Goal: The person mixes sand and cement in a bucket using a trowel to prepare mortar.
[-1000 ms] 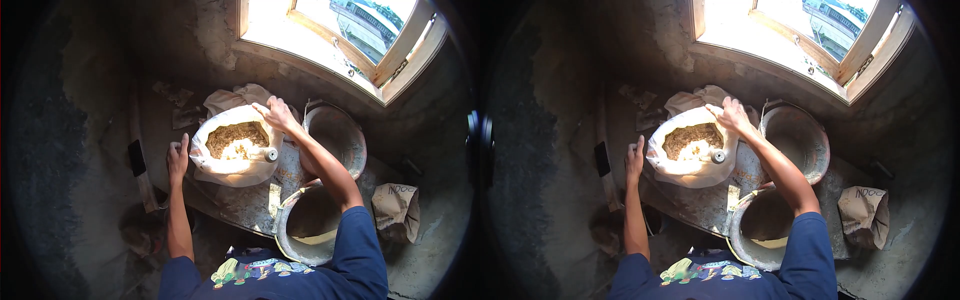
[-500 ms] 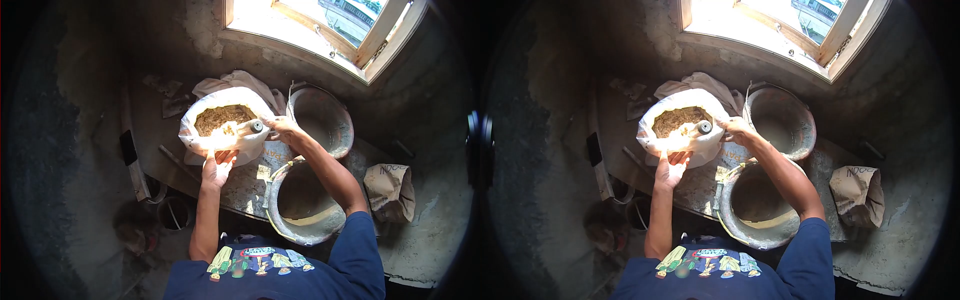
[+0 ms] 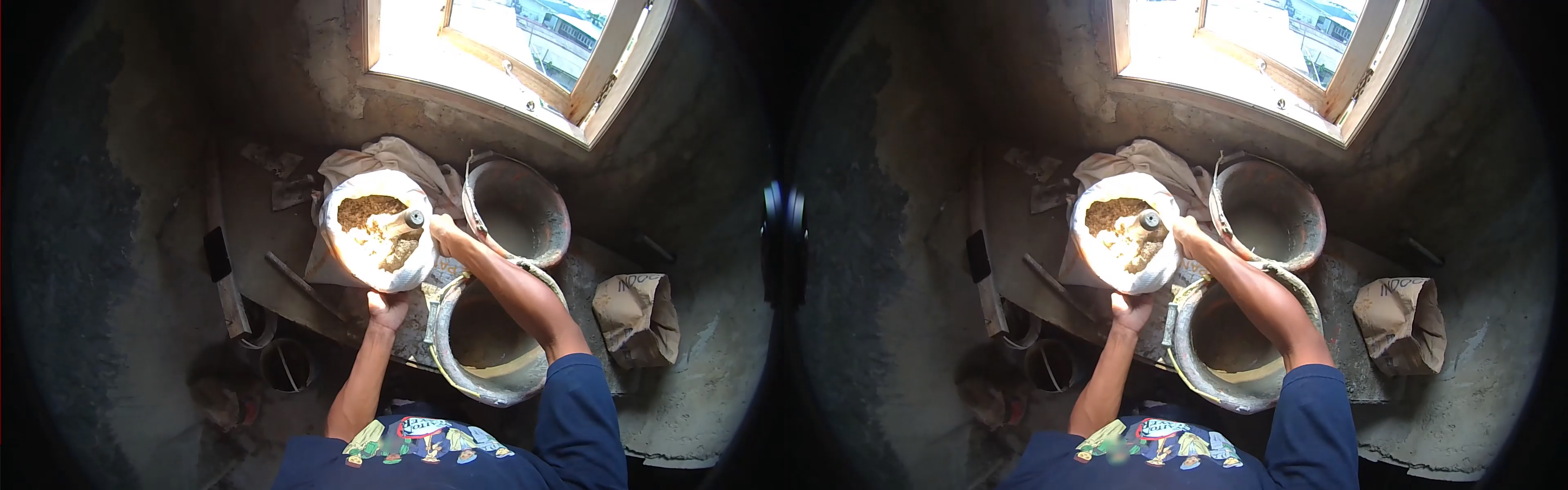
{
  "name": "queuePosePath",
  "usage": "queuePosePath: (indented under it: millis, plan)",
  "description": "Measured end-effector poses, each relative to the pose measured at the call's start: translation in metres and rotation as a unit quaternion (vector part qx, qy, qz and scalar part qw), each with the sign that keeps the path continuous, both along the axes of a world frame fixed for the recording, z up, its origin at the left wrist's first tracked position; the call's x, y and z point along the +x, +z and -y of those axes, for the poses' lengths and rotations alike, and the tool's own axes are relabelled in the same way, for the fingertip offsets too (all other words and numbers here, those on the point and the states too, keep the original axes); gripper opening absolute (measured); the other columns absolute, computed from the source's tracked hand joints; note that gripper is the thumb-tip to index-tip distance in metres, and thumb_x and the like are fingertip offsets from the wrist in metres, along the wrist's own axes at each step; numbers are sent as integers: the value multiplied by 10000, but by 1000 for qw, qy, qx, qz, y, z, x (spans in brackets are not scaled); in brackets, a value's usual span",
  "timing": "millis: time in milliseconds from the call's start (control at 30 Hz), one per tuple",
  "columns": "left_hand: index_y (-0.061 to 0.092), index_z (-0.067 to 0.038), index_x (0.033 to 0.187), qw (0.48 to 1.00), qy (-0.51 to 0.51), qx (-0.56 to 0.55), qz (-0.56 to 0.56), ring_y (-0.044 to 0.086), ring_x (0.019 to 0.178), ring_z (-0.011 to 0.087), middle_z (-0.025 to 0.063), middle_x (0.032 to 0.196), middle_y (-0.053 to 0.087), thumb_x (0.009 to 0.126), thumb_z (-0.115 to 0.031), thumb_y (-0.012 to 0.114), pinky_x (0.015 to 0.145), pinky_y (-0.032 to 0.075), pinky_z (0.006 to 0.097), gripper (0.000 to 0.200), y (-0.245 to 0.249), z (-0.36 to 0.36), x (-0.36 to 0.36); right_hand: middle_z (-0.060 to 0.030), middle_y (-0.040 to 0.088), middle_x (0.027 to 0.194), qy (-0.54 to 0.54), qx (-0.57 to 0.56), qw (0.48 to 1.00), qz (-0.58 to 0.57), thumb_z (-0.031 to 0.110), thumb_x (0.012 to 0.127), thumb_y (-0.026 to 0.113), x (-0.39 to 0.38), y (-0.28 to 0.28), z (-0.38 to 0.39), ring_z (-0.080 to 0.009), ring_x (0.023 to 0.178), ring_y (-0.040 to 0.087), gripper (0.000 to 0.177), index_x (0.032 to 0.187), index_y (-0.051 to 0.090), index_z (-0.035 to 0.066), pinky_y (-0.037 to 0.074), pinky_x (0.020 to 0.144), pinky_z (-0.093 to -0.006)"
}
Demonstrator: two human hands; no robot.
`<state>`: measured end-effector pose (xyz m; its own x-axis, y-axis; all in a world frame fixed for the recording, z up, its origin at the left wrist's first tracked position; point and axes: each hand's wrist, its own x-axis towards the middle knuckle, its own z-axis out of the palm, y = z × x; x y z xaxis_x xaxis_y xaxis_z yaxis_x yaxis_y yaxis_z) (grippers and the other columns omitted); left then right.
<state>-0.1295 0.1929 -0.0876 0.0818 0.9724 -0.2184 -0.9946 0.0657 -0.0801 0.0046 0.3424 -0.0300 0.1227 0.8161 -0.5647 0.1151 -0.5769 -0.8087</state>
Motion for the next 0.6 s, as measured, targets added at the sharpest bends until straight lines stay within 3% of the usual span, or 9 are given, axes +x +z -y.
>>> queuePosePath:
  millis: [133, 200, 233, 300, 400, 467, 500, 533, 600]
  plan:
    - [470, 38, 1219, 965, -85, -163, -187, 515, 1094, 367, 180, 1213, 528, 685, 56, 398, 970, 417, 495, 539, -2, 19, -25, -210, 578, 1132, 131, 59, 977, 155, 355, 885, 461, 31, 2, -9, -301, 1023, 567, 509, 1163, 505, -69, 481, 781, -419]
    - [485, 4, 1191, 915, -83, -180, -352, 547, 1019, 326, 147, 1160, 543, 743, -34, 421, 888, 451, 441, 453, 21, 40, -41, -191, 619, 1047, 132, -14, 988, 83, 377, 892, 483, 24, 74, 21, -289, 1002, 571, 485, 1094, 566, -56, 458, 819, -396]
    - [494, -19, 1163, 890, -30, -214, -402, 553, 962, 293, 126, 1112, 546, 772, -110, 447, 843, 456, 417, 405, 26, 45, -49, -191, 619, 1047, 137, -12, 987, 85, 377, 892, 483, 27, 72, 19, -289, 1002, 571, 485, 1094, 566, -56, 458, 819, -396]
    - [510, -73, 1093, 832, 89, -232, -495, 540, 838, 222, 80, 1000, 527, 819, -299, 502, 733, 457, 379, 356, 25, 45, -66, -173, 636, 1005, 205, 165, 946, 189, 413, 901, 505, 42, 63, 15, -272, 961, 580, 496, 1049, 599, -51, 442, 839, -373]
    - [524, -67, 1028, 740, 142, -182, -632, 543, 685, 181, 39, 876, 553, 871, -303, 530, 611, 452, 298, 283, 36, 23, -89, -112, 587, 1066, 227, 169, 949, 140, 472, 923, 486, 34, 99, 26, -212, 974, 543, 510, 1175, 549, 35, 441, 851, -377]
    - [534, -38, 956, 577, 158, -128, -791, 531, 615, 171, 50, 734, 558, 883, -307, 557, 578, 449, 299, 280, 36, -1, -100, -144, 597, 1114, 232, 176, 953, 85, 536, 917, 463, 18, 131, 38, -216, 976, 555, 583, 1168, 565, 20, 447, 883, -375]
    - [520, -3, 901, 470, 189, -82, -858, 586, 626, 269, 135, 675, 578, 883, -299, 558, 588, 461, 367, 298, 25, -14, -105, -158, 602, 1117, 256, 225, 937, 71, 536, 912, 476, 10, 138, 38, -220, 969, 570, 580, 1152, 575, 17, 459, 867, -362]
    - [520, -3, 901, 469, 190, -79, -859, 586, 626, 269, 135, 675, 578, 883, -299, 558, 588, 461, 367, 298, 28, -21, -105, -173, 606, 1121, 278, 275, 919, 57, 535, 908, 490, 0, 147, 40, -225, 962, 585, 577, 1137, 586, 14, 471, 851, -348]
    - [520, 15, 855, 308, 146, -83, -937, 614, 734, 402, 242, 770, 619, 828, -294, 621, 608, 458, 476, 326, 36, -34, -103, -188, 632, 1056, 354, 309, 861, 197, 497, 895, 545, -21, 167, 50, -231, 950, 615, 540, 1095, 598, -1, 491, 804, -340]
